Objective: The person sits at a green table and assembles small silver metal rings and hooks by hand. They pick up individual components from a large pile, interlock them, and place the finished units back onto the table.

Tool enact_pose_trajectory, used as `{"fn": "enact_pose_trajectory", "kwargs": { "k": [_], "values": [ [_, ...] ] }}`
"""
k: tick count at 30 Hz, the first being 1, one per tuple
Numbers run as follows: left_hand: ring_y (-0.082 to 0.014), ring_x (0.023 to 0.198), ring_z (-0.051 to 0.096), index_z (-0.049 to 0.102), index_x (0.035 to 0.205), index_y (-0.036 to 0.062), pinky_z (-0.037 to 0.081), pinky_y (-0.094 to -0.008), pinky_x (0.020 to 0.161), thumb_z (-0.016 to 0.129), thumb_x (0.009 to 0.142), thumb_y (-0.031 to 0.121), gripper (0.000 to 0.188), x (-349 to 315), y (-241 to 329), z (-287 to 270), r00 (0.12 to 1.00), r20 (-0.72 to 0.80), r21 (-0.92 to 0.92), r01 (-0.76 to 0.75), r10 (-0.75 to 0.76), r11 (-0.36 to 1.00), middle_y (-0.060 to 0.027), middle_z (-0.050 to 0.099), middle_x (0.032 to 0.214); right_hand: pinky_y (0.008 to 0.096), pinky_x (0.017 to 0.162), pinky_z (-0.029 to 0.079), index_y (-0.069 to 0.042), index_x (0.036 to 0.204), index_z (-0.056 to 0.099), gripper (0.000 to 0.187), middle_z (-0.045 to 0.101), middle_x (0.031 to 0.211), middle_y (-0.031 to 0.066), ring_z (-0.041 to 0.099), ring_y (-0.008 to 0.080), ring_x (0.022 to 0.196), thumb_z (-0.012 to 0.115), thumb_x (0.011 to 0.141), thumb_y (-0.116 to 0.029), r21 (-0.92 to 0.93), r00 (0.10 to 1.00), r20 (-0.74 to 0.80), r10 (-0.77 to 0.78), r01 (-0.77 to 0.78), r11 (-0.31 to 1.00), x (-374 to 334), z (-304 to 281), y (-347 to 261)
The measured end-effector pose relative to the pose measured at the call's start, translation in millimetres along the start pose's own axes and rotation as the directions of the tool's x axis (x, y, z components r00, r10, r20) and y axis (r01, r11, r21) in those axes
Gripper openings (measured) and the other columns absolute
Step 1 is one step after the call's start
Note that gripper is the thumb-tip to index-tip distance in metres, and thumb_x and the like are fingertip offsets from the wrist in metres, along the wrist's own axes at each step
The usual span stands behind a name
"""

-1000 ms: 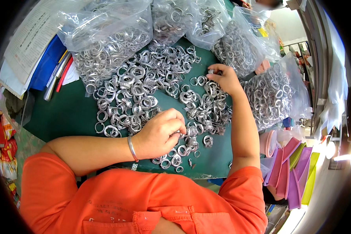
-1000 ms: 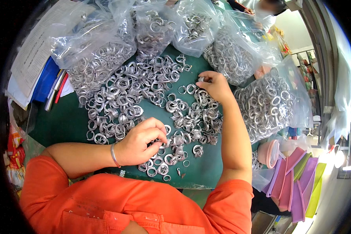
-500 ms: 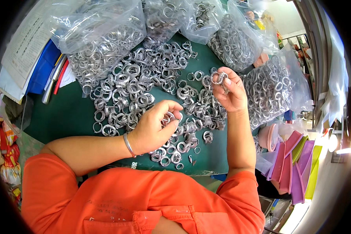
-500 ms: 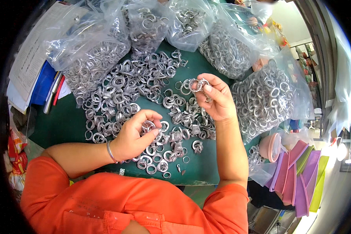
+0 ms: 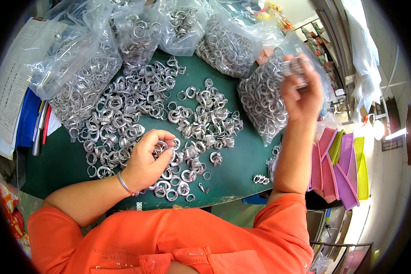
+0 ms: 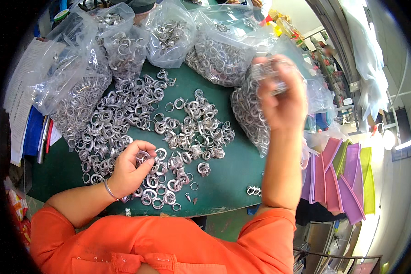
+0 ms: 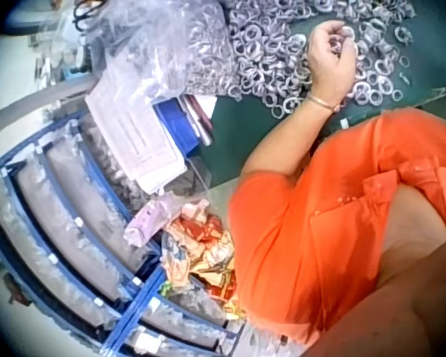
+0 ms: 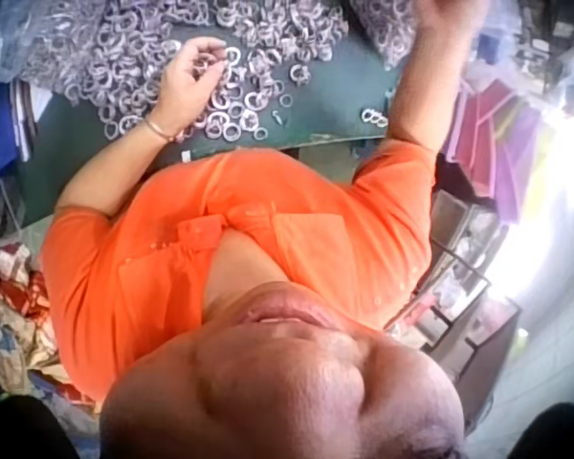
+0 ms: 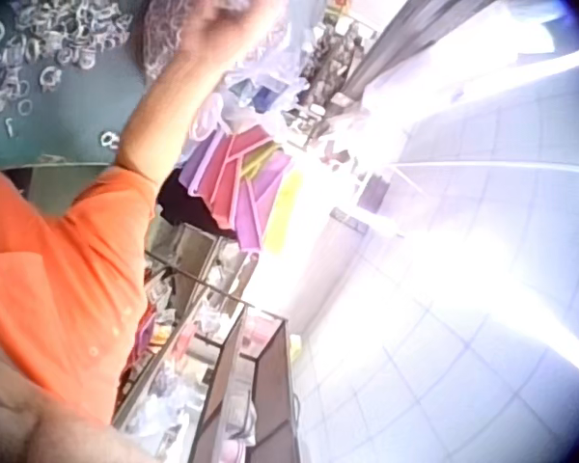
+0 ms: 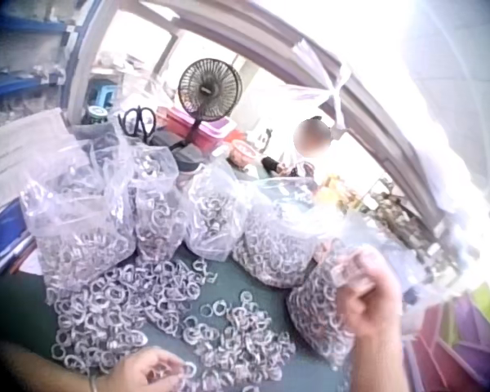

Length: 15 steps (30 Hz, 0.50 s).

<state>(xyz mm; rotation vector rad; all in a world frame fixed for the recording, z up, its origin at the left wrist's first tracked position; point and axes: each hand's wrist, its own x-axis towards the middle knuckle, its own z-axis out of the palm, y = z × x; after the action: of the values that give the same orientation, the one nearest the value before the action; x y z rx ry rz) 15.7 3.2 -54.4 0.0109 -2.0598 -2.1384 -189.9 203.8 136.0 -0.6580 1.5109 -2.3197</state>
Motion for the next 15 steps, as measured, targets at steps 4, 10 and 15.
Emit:
{"fn": "enact_pose_trajectory", "kwargs": {
  "k": [4,10,15],
  "values": [
    [-0.0128,0.089,0.058,0.055,0.106,0.0013,0.046,-0.0259,0.080,0.059,0.082,-0.002,0.024,1,-2,0,0.998,-0.002,0.076,-0.068,0.068,0.995,-0.0061,0.060,0.094,0.0167,0.041,0.033,-0.002,0.106,0.056,0.020,0.061,0.103,0.0194,0.051,0.0116,0.065,0.057,0.089,-0.013,-0.088,0.998,-0.045,-0.037,0.033,0.996,28,-10,-38],
    [-0.0146,0.091,0.058,0.056,0.104,0.0016,0.045,-0.0271,0.082,0.059,0.081,-0.002,0.024,2,1,-2,0.997,-0.005,0.096,-0.081,0.082,0.992,-0.0067,0.059,0.095,0.0215,0.044,0.035,0.001,0.102,0.054,0.020,0.062,0.092,0.0147,0.050,0.0126,0.063,0.060,0.088,-0.012,-0.365,0.974,-0.224,-0.027,-0.058,0.929,127,-16,-15],
    [-0.0180,0.089,0.057,0.058,0.101,0.0024,0.045,-0.0286,0.081,0.059,0.079,-0.001,0.022,2,2,-1,0.998,0.008,0.069,-0.067,0.067,0.995,-0.0070,0.058,0.095,0.0370,0.076,0.047,0.007,0.119,0.049,0.043,0.061,0.100,0.0198,0.057,0.0248,0.092,0.063,0.088,-0.019,-0.445,0.897,-0.439,0.056,-0.271,0.854,180,-27,18]
  ]
}}
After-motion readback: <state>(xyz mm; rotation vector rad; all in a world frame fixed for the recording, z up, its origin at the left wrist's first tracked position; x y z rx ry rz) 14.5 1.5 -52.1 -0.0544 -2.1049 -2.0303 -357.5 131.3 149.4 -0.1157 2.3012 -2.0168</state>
